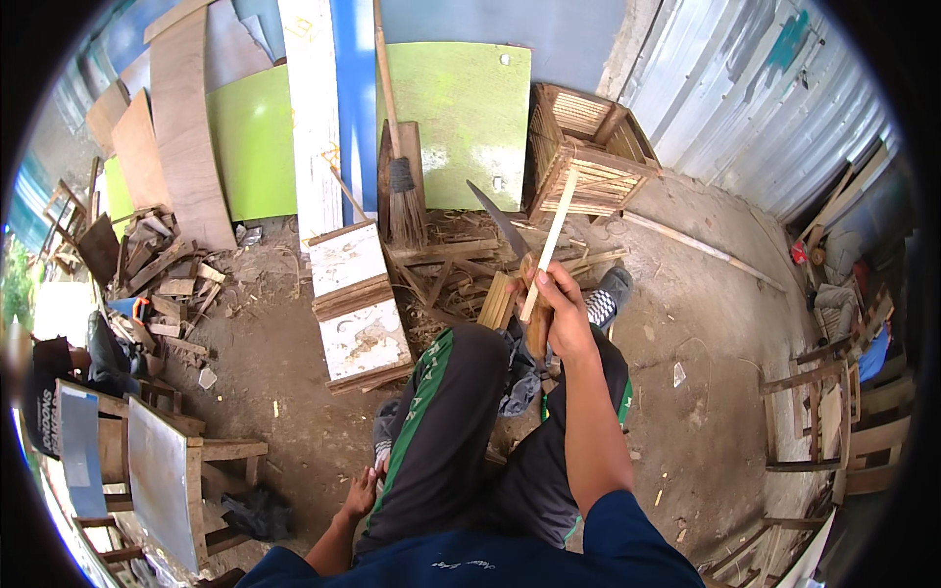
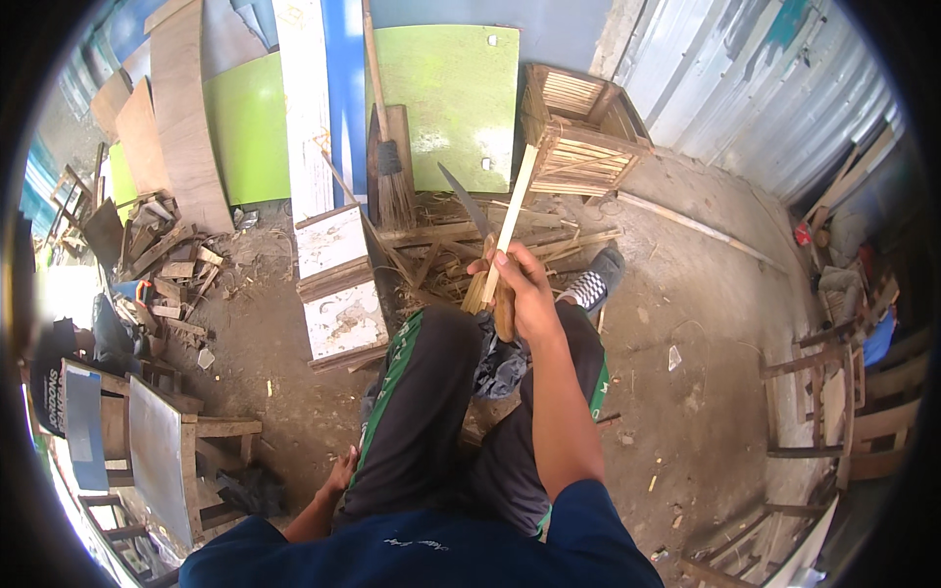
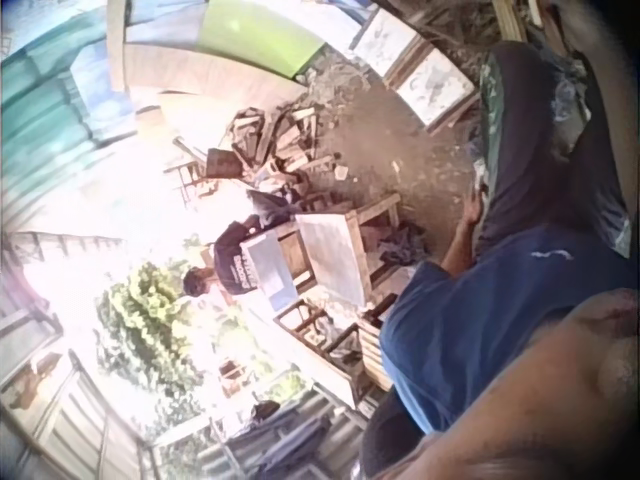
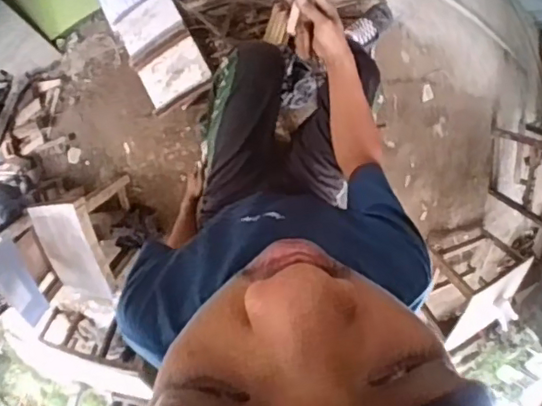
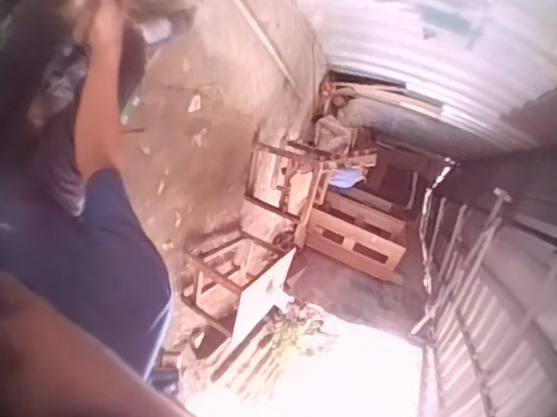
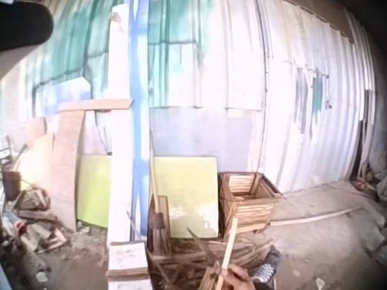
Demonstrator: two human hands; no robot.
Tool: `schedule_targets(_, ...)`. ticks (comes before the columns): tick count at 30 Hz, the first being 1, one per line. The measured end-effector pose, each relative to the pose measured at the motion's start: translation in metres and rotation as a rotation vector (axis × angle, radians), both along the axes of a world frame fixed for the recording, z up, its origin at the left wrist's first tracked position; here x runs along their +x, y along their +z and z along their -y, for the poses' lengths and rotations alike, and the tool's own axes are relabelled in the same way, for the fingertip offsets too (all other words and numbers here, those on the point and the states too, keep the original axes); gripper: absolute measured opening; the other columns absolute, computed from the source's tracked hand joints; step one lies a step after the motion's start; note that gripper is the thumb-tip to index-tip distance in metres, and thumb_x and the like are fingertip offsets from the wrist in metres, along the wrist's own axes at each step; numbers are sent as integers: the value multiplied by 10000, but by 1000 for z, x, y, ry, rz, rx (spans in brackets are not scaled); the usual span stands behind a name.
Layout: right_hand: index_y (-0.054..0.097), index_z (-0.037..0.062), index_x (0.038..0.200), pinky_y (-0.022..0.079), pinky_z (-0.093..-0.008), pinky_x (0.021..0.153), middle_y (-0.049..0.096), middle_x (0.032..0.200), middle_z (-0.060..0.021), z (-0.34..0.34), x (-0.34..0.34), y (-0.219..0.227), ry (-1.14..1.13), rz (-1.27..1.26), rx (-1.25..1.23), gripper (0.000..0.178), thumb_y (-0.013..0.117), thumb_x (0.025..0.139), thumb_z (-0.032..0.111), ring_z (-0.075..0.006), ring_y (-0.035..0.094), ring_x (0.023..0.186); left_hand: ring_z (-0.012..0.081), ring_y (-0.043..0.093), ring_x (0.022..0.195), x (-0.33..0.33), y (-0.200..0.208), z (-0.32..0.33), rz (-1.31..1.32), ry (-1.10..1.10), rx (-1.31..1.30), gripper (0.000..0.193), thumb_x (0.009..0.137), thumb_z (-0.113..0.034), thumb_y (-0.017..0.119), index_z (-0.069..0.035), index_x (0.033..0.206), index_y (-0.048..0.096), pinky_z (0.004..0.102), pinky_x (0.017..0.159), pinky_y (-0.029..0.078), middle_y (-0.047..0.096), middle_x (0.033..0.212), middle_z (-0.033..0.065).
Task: The person sits on the floor and assembles a small wooden frame. They use a knife to trim thin wooden strips, then insert them into a frame. They retrieve nails from a bag and use a hammer to nail the strips into place.
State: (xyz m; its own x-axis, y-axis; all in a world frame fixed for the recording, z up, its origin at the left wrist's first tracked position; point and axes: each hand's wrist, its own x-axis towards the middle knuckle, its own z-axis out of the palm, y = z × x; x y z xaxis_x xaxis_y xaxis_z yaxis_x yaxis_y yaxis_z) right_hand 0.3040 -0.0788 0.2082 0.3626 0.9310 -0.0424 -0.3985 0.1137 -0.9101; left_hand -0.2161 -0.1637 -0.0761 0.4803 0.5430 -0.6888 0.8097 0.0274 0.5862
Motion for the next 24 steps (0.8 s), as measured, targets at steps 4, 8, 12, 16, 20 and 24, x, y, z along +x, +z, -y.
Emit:
schedule_targets(4, 640, 59, 1165, 519, -268, 649, 738, 1038, -159, -5, -11, -1, 23, 1, 70, 212, 570, 1099, 248, -153, 679, 860, 452, 145, 1602, -3, -10, 5, -209, -265, 187, 676, 1124, -562, 95, -226, 1698, 212, 710, 1243, 104, 351, 1696, 137)
schedule_targets(8, 639, 46, 1109, 535, -341, 817, 700, 1021, -142, -8, -22, -3, 99, -12, 69, 195, 599, 1081, 235, -244, 696, 1009, 471, 110, 1605, 13, -29, 7, -224, -124, 233, 712, 1108, -600, 161, -215, 1707, 156, 728, 1238, 93, 363, 1699, 95)
schedule_targets(12, 632, 44, 1093, 530, -338, 821, 630, 1036, -72, -9, -31, -2, 155, 21, 43, 177, 591, 1083, 216, -241, 698, 1036, 402, 401, 1516, 7, -5, -12, -33, 185, 4, 874, 1067, -708, 110, -105, 1546, 523, 708, 1232, 153, 627, 1455, 185)
schedule_targets(16, 641, 59, 1151, 524, -271, 702, 724, 1040, -132, -8, -39, 1, 180, 39, 142, 208, 579, 1092, 248, -160, 675, 892, 314, 644, 1291, 12, 36, -39, 204, 578, -39, 1077, 1026, -779, 32, -40, 1143, 806, 500, 1197, 322, 793, 1126, 146)
schedule_targets(20, 636, 40, 1201, 518, -267, 669, 718, 1046, -162, -6, -47, 2, 210, -29, 176, 211, 564, 1097, 209, -140, 643, 806, 245, 716, 1061, 56, 72, -78, 334, 667, 189, 845, 1089, -665, 277, -17, 1031, 817, 401, 994, 480, 801, 1006, 128)
schedule_targets(24, 628, 15, 1260, 511, -268, 638, 715, 1055, -191, -4, -58, 1, 264, -119, 216, 238, 548, 1107, 179, -124, 596, 724, 186, 706, 924, 119, 134, -121, 487, 605, 474, 511, 1089, -404, 539, 36, 1034, 793, 356, 873, 532, 797, 959, 114)
